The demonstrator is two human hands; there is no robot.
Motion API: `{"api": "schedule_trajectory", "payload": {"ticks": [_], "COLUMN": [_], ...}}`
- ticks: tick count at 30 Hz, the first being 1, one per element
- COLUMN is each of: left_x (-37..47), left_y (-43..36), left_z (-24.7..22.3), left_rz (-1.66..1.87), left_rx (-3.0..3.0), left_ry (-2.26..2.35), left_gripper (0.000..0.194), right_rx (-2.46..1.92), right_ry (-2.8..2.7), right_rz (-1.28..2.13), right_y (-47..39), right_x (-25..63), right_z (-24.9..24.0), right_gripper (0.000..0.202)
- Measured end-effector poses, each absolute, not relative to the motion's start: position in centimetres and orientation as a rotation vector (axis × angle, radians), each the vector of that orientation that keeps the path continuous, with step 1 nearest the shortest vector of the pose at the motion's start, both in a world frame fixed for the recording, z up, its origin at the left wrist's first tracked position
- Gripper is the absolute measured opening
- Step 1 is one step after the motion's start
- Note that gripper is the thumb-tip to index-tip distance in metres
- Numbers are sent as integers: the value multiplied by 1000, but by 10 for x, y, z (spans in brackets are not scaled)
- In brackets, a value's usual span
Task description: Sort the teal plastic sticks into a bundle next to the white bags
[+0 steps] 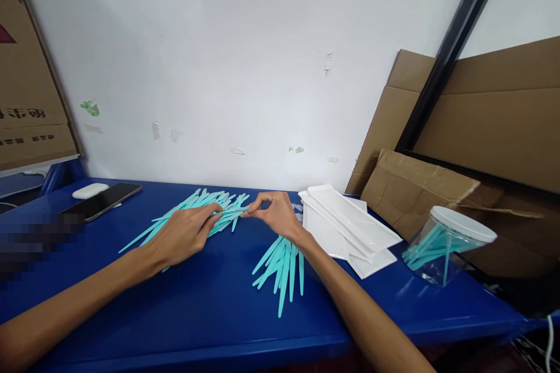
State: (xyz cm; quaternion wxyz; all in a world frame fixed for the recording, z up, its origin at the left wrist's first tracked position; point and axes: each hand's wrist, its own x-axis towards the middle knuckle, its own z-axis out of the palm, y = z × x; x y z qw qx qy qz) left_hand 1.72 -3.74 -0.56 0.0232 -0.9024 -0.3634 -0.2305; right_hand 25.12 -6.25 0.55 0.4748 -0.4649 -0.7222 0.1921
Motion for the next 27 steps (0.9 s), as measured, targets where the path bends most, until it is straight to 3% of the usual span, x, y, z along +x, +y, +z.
{"api": "schedule_trajectory", "payload": {"ticks": [17,24,27], "left_x": [23,8,6], "left_y": [-36,-16,-15], "left_z": [-7,3,2], "left_rz": [-810,-570,-451], "left_rx": [-2682,-2326,-2325], "left_ry": [-1068,-1257,-1327], "left_gripper": [27,27,30], "right_rx": [-1079,-1577,-1803], "right_ry": [-1895,-1899,-1983], "right_rz": [412,-81,-78], "right_y": [-62,-51,-47], "right_x": [246,290,306], "right_z": [8,19,16], "right_gripper": [23,18,18]}}
